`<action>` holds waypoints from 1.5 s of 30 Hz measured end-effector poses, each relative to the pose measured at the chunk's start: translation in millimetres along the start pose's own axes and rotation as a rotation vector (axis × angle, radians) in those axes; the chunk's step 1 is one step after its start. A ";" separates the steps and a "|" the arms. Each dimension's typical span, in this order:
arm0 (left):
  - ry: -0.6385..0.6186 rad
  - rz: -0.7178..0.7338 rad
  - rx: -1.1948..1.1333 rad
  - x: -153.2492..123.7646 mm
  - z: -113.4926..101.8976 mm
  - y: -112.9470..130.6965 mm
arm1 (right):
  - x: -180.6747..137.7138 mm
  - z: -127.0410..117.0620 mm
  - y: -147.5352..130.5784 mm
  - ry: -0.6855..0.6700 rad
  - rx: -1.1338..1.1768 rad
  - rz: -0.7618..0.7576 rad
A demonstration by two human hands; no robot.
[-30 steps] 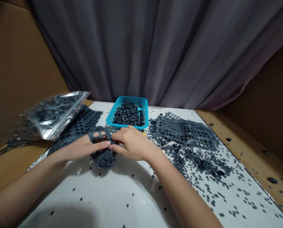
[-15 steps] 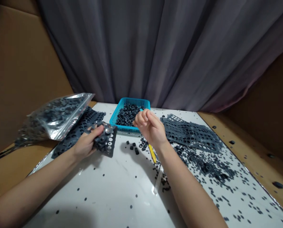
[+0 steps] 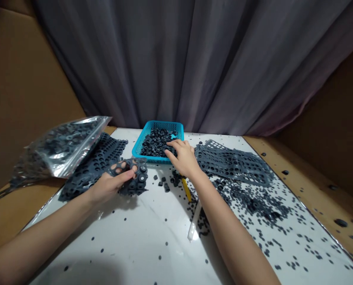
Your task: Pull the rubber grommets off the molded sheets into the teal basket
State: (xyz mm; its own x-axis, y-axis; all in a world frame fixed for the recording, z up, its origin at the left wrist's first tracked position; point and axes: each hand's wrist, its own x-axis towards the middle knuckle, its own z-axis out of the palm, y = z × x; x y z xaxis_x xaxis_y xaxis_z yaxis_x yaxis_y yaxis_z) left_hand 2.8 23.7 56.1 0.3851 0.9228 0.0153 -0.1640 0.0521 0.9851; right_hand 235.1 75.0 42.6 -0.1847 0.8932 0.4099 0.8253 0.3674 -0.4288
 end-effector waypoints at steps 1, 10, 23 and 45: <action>0.003 0.002 0.016 0.7 -0.9 -1.5 | -0.1 -4.3 -6.1 0.003 0.010 -0.032; -0.010 0.093 0.169 1.8 2.2 4.3 | -12.0 -33.7 -59.4 -0.222 0.303 -0.417; -0.273 0.062 0.378 -2.8 -3.2 13.8 | -17.7 -28.1 -73.4 -0.431 0.616 -0.424; -0.017 -0.114 -0.045 -7.8 1.9 3.4 | 8.5 -4.7 -15.0 -0.006 1.063 0.077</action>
State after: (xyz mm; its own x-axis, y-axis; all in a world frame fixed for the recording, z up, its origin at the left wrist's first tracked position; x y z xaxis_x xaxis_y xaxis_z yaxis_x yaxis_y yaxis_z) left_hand 0.9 16.0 59.6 0.4192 0.9031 -0.0933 -0.1583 0.1739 0.9720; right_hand 223.6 75.9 56.3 -0.1566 0.9238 0.3494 -0.0538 0.3453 -0.9370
